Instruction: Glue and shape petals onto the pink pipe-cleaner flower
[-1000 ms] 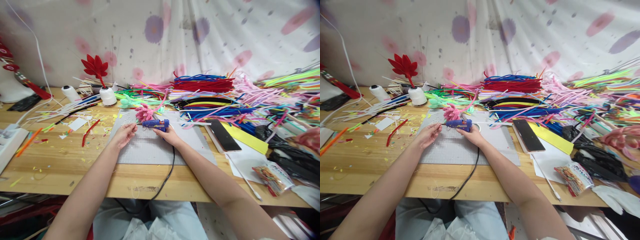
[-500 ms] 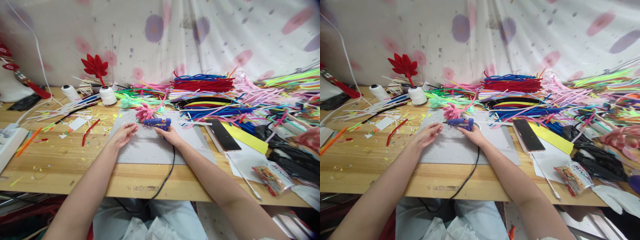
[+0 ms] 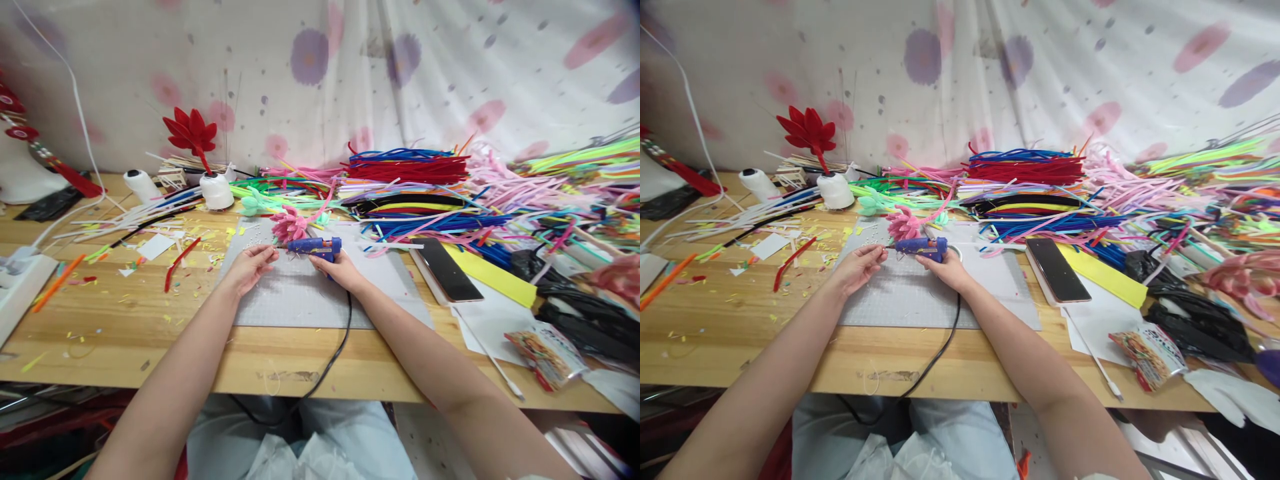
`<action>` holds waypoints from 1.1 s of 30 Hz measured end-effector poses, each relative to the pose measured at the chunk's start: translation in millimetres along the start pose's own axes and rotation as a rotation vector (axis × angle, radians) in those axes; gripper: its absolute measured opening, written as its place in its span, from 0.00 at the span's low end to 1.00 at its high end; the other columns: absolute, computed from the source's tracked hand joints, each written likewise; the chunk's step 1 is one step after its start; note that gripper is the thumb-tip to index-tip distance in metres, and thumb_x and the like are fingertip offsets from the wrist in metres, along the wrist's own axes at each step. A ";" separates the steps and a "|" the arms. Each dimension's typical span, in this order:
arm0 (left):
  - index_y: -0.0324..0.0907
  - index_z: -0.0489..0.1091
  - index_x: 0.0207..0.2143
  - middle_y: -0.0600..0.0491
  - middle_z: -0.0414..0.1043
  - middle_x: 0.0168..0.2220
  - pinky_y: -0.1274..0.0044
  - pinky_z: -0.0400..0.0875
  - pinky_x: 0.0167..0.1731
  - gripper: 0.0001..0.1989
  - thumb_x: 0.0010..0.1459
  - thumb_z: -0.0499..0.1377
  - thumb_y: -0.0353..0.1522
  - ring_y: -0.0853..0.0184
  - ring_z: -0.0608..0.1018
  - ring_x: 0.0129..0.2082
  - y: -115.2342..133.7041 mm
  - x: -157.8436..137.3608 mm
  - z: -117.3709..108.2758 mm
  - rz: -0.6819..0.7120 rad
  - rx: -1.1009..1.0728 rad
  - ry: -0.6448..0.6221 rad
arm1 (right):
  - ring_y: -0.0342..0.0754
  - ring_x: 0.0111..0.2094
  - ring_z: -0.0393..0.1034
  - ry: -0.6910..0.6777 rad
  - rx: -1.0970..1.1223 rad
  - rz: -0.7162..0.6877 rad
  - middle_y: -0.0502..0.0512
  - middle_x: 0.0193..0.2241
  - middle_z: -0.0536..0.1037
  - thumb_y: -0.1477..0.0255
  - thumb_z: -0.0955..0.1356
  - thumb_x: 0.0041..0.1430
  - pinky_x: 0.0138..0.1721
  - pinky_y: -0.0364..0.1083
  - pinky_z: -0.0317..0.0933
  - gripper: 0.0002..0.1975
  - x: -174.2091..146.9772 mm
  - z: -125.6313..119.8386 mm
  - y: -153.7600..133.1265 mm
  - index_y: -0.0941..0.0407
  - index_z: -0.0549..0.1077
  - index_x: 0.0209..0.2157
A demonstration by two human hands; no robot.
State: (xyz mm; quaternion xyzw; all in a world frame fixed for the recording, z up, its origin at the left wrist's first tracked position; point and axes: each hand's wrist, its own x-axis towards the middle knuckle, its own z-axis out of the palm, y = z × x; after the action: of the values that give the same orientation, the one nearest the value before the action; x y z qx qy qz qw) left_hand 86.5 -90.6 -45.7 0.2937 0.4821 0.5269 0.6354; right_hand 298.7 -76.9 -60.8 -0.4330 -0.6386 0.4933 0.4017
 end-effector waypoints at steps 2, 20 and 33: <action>0.35 0.73 0.29 0.51 0.74 0.27 0.88 0.68 0.18 0.05 0.46 0.63 0.24 0.74 0.76 0.27 1.1 -1.5 1.3 -0.007 0.006 -0.001 | 0.39 0.21 0.56 0.010 0.001 0.010 0.46 0.17 0.63 0.56 0.69 0.45 0.24 0.42 0.51 0.18 -0.2 0.1 -0.3 0.57 0.64 0.21; 0.36 0.72 0.30 0.53 0.72 0.27 0.88 0.66 0.14 0.06 0.46 0.64 0.25 0.76 0.73 0.23 0.5 0.9 0.0 0.000 -0.008 -0.019 | 0.39 0.21 0.56 0.010 0.009 0.010 0.46 0.18 0.64 0.55 0.69 0.43 0.25 0.42 0.52 0.18 -2.2 0.2 -2.9 0.57 0.65 0.22; 0.36 0.71 0.28 0.52 0.72 0.26 0.83 0.69 0.16 0.10 0.43 0.65 0.32 0.72 0.74 0.24 -3.9 3.0 -2.7 0.124 0.173 -0.080 | 0.38 0.20 0.55 -0.013 0.016 0.010 0.45 0.17 0.63 0.55 0.68 0.44 0.23 0.42 0.50 0.19 -1.1 -0.7 0.8 0.57 0.63 0.21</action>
State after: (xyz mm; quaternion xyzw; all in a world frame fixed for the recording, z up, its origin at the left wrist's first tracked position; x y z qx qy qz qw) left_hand 85.5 -89.1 -51.0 0.3976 0.4808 0.5094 0.5927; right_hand 299.8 -77.6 -61.5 -0.4298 -0.6350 0.5031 0.3987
